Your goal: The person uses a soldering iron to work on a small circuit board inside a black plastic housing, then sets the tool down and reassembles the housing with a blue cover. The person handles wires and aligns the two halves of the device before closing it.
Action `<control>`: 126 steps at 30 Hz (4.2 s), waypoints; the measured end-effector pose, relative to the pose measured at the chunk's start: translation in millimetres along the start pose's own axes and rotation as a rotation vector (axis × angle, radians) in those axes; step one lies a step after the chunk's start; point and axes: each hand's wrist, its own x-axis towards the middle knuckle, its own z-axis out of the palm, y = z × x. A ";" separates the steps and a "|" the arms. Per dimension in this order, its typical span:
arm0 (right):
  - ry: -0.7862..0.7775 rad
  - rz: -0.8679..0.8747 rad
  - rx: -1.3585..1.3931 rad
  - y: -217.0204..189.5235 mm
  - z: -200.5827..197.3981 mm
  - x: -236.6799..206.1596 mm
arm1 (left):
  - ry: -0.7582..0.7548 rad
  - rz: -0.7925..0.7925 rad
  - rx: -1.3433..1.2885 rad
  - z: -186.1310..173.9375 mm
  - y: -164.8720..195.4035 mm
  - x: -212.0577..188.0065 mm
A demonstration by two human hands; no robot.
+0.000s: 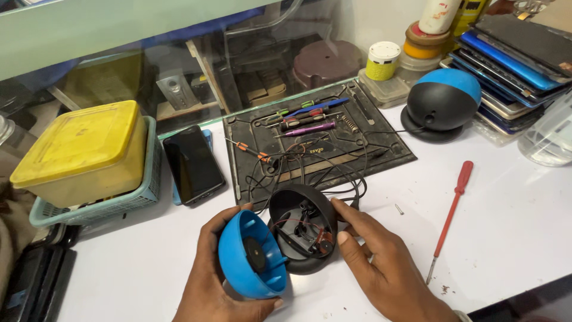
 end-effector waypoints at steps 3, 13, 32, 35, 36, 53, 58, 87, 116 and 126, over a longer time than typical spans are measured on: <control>-0.061 0.134 0.060 2.4 0.1 -1.8 | 0.006 -0.124 0.001 6.5 5.8 1.1; -0.035 0.003 -0.076 -7.3 -4.6 -2.7 | 0.159 0.173 0.536 41.7 30.2 3.7; -0.058 -0.045 -0.031 -4.1 -4.3 -6.4 | 0.154 -0.016 0.474 42.2 30.6 8.1; -0.098 0.111 0.184 -1.6 -2.6 -7.2 | 0.259 0.118 0.543 51.5 22.8 -2.0; -0.121 0.194 0.285 -1.5 -2.2 -7.7 | 0.301 0.174 0.570 54.8 19.2 -6.0; 0.178 0.010 -0.063 -21.0 11.5 0.1 | 0.280 -0.256 0.362 39.9 19.3 -18.0; 0.220 0.021 -0.213 -29.6 21.0 -20.0 | 0.199 -0.119 0.412 24.6 28.6 -17.6; -0.065 0.031 0.075 8.9 14.1 -14.4 | -0.384 0.457 0.264 -40.7 -25.0 35.1; 0.116 -0.021 -0.101 13.8 26.2 -17.0 | -0.338 0.596 0.273 -50.2 -39.5 31.9; 0.144 -0.072 -0.093 14.5 29.4 -24.0 | -0.341 0.521 0.285 -46.6 -38.0 33.0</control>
